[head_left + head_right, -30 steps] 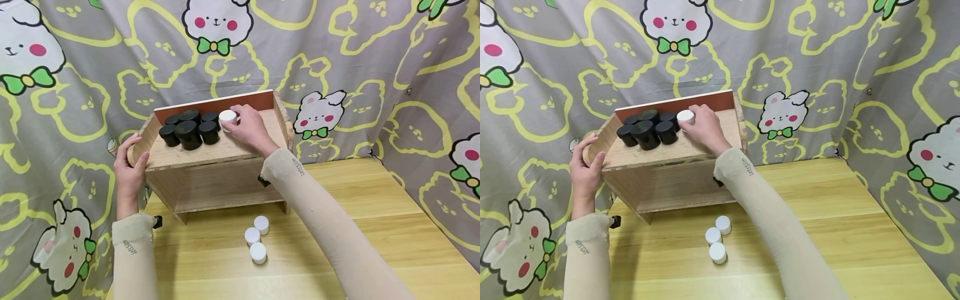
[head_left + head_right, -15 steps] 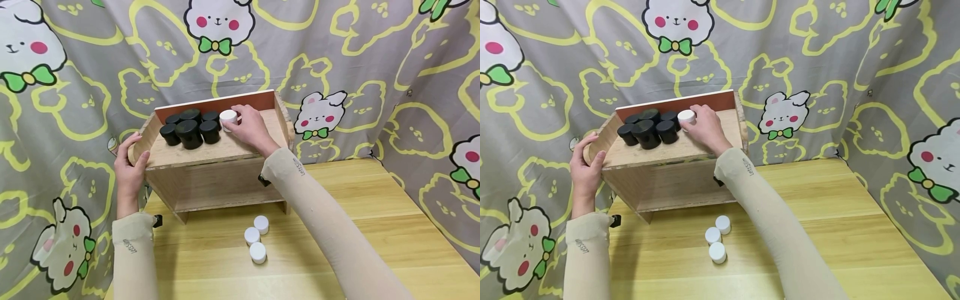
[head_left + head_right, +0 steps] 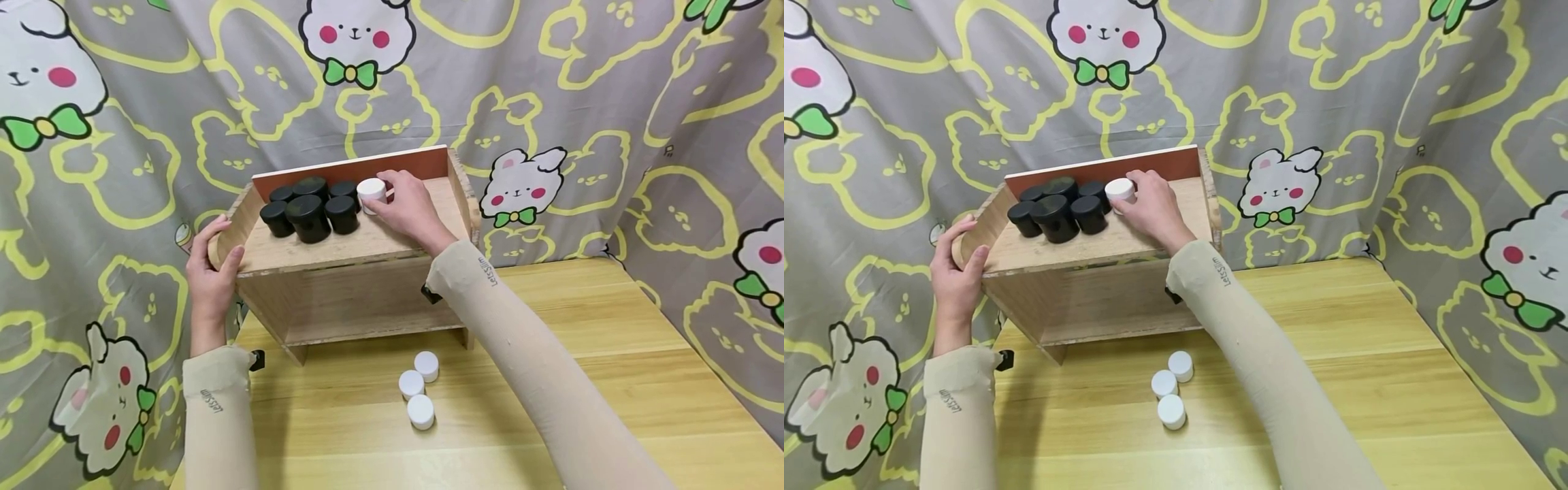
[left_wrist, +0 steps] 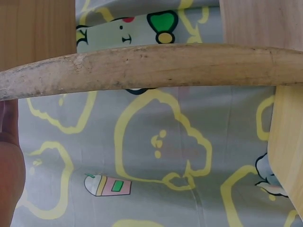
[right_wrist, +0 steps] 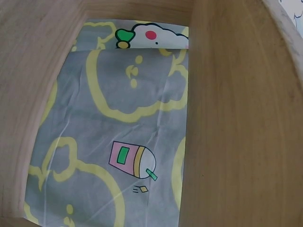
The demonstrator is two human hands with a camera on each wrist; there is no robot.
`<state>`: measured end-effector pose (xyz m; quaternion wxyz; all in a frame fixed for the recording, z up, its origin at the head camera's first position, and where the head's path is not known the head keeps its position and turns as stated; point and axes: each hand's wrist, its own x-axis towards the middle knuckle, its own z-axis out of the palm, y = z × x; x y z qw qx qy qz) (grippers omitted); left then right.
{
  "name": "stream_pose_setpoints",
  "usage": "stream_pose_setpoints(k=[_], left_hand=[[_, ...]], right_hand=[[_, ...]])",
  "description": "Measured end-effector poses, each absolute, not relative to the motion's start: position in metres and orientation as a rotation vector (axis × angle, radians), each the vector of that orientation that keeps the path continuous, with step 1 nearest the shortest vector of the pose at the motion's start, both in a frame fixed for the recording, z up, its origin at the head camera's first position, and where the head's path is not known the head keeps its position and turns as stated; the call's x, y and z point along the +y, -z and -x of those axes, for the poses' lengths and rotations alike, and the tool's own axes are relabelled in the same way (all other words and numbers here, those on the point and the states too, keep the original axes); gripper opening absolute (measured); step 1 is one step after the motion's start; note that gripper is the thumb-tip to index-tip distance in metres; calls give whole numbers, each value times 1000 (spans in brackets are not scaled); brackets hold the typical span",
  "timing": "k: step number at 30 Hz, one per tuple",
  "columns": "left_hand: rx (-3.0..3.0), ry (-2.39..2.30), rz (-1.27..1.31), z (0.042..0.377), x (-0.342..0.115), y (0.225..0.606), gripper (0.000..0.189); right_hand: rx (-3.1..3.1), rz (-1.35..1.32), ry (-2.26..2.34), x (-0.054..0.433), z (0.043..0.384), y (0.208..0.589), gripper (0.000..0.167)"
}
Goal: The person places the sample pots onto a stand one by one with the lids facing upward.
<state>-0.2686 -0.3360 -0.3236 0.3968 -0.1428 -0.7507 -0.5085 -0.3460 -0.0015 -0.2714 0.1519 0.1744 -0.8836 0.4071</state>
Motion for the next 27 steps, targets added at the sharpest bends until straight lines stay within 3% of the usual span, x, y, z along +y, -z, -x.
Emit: stream_pose_setpoints(k=[27], left_hand=[[-1908,1284,361,268,-337,323,45]], right_hand=[[-2429,-499,-1157,6,331,267,62]])
